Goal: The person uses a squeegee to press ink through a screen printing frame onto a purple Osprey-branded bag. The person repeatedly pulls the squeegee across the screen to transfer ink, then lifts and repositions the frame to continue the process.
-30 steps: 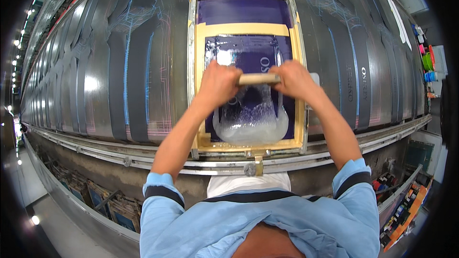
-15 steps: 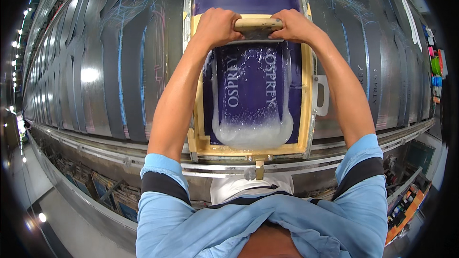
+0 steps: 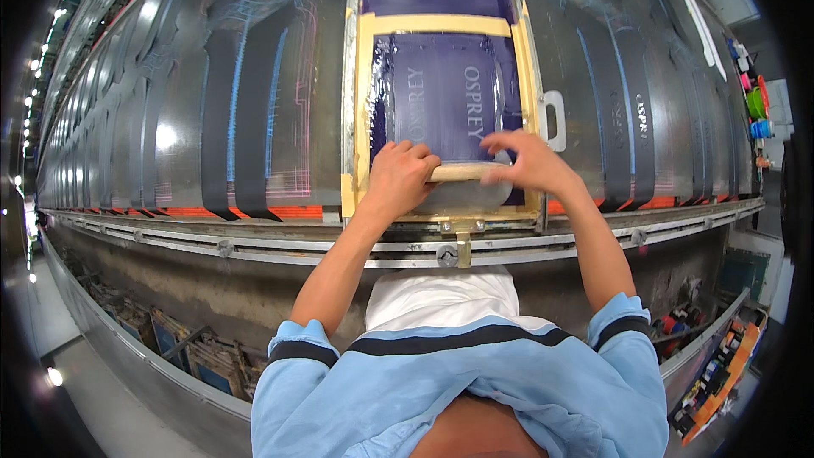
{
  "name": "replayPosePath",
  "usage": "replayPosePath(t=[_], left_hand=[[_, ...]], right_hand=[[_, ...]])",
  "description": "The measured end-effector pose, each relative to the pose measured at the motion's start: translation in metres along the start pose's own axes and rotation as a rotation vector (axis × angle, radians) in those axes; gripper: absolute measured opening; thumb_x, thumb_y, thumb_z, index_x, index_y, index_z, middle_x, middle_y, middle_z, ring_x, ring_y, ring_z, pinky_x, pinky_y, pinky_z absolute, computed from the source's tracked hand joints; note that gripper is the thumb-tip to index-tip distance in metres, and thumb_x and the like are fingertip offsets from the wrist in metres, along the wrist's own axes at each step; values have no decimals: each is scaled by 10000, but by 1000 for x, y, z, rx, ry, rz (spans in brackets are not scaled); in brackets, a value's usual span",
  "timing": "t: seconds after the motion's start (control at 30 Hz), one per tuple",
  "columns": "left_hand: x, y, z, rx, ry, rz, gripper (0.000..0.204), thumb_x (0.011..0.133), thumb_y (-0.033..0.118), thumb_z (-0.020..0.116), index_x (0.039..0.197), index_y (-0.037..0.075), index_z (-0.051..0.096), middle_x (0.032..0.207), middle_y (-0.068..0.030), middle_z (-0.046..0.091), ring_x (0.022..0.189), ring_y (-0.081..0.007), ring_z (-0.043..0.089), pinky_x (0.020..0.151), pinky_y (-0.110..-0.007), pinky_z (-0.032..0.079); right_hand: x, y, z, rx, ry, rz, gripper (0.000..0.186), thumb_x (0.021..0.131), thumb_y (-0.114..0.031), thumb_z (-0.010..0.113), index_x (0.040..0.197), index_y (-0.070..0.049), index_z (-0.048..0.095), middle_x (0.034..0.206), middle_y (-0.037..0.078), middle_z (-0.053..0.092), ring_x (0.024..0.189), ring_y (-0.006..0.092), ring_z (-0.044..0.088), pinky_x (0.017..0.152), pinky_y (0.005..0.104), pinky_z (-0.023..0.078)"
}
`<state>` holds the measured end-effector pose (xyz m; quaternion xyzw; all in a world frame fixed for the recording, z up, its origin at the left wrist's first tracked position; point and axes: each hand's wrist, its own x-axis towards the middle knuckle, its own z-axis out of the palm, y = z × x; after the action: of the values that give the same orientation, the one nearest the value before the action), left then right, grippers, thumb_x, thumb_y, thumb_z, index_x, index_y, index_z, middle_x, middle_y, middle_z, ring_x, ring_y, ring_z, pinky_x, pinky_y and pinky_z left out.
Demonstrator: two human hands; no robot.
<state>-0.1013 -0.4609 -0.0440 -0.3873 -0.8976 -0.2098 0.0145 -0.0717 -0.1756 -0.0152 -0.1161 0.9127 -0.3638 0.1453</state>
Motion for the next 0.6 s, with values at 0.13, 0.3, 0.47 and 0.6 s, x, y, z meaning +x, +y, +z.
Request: replayPosePath(t=[0.13, 0.3, 0.47, 0.6], left_hand=[[-1, 1, -6, 5, 79, 50, 325, 661, 161, 857, 966, 144, 745, 926, 19, 701, 844, -209, 630, 778, -383, 439], [-35, 23, -3, -44, 81, 8, 390, 618, 98, 857, 987, 145, 741, 969, 18, 721, 846, -202, 642, 786, -369, 435], [-53, 35, 4, 26, 79, 29, 471, 562, 67, 844, 1011, 148, 728, 1010, 22, 738, 846, -184, 658, 805, -368, 433], [-35, 19, 5, 58, 95, 62, 440, 563, 59, 820, 982, 162, 734, 975, 13, 751, 835, -182, 667, 809, -370, 427]], right_hand=[[42, 62, -34, -281, 922, 321, 410, 934, -437, 688, 1146, -87, 715, 1131, 174, 738, 1112, 392, 656, 951, 474, 503], [56, 120, -22, -62, 872, 562, 301, 977, -396, 630, 983, -103, 699, 1004, 217, 735, 989, 464, 674, 860, 519, 510], [47, 118, -20, 25, 885, 513, 300, 980, -383, 630, 973, -88, 683, 902, 229, 721, 926, 485, 673, 824, 520, 508], [45, 112, -21, 41, 935, 462, 290, 978, -372, 638, 962, -85, 676, 897, 216, 725, 908, 478, 678, 802, 514, 512]])
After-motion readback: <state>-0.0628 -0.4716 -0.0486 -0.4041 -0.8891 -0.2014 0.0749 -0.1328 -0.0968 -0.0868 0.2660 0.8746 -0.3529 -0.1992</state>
